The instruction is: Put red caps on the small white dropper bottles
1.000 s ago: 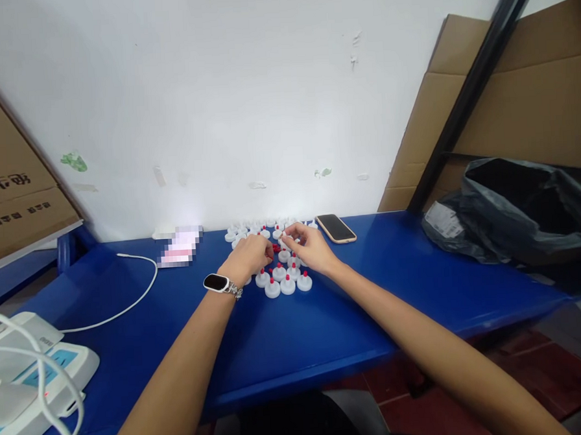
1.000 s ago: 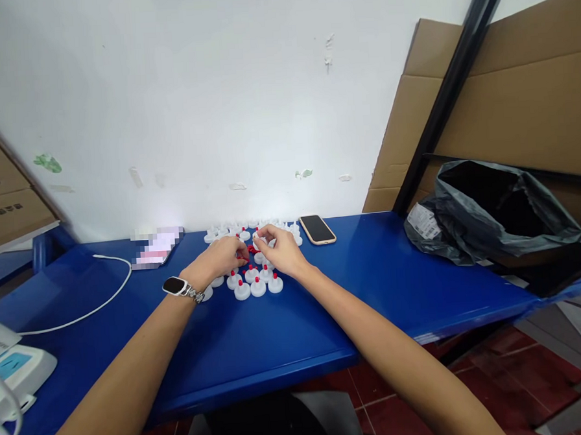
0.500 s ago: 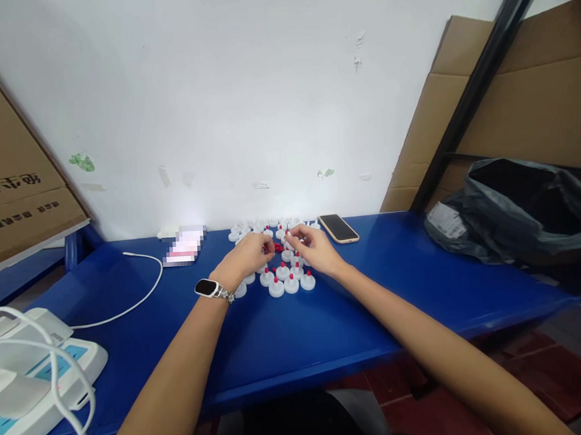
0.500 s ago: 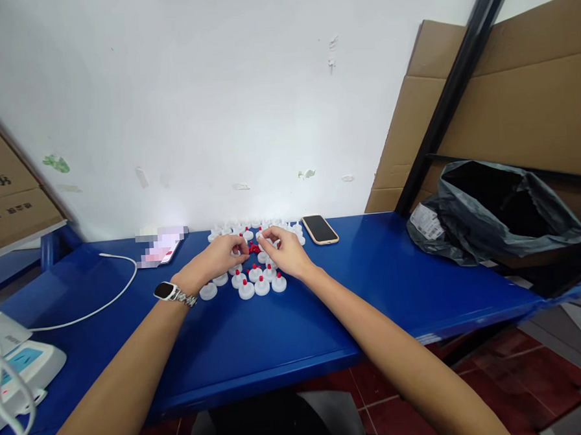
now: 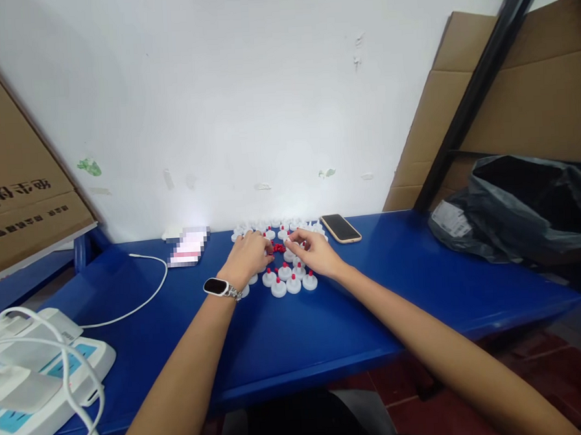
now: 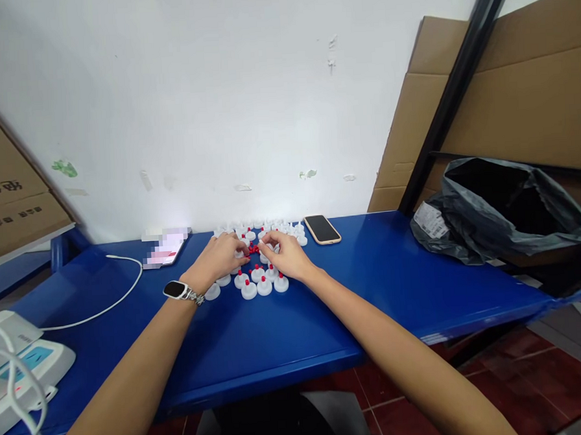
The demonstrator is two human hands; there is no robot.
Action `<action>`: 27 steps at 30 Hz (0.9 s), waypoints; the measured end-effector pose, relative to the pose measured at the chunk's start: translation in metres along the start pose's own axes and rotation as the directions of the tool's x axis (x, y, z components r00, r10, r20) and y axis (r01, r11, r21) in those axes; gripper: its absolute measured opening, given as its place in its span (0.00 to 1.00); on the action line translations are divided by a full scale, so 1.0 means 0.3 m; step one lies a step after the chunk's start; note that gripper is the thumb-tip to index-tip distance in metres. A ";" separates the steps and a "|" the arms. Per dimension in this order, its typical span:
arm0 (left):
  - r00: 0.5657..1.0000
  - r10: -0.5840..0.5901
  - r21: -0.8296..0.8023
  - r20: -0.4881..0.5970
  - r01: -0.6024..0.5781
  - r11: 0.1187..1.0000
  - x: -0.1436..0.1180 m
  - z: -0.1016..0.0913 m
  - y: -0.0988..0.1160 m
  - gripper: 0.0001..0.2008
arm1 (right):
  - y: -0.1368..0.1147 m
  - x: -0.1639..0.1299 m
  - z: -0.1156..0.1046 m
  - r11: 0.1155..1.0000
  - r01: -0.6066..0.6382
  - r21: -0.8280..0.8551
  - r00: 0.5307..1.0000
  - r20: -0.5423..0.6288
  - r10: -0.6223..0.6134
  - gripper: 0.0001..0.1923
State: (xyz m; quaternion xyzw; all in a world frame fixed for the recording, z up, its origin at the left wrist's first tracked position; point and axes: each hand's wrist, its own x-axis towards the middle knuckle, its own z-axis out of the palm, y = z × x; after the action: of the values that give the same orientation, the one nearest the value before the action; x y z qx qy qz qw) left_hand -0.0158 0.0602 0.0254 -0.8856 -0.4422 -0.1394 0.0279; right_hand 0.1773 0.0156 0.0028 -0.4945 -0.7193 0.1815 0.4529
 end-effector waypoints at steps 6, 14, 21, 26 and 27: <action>0.999 -0.011 0.060 0.035 0.009 0.998 0.019 0.020 0.039 0.07 | 0.009 -0.003 0.010 1.000 -0.018 0.015 0.999 0.045 0.017 0.13; 0.991 0.053 -0.254 -0.120 -0.083 0.964 0.007 0.004 0.017 0.07 | 0.005 0.002 0.002 0.998 0.040 0.056 0.999 -0.002 -0.040 0.15; 0.984 -0.071 -0.876 -0.166 -0.114 0.469 -0.013 -0.005 0.062 0.13 | -0.006 -0.016 0.007 0.974 -0.062 0.217 0.997 -0.039 0.072 0.23; 0.976 -0.165 -0.956 -0.139 -0.088 0.281 -0.008 0.014 0.091 0.16 | -0.019 -0.027 0.014 0.939 -0.132 0.318 0.990 0.003 0.138 0.25; 0.974 -0.179 -0.964 -0.135 -0.088 0.252 -0.007 0.020 0.097 0.16 | -0.022 -0.028 0.015 0.942 -0.136 0.306 0.990 0.006 0.141 0.25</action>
State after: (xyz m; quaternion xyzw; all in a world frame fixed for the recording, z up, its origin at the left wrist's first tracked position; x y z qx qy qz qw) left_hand 0.0073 0.0421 0.0214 -0.6828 -0.2841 -0.4769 -0.4750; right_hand 0.1706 0.0062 0.0012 -0.4695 -0.6424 0.3181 0.5155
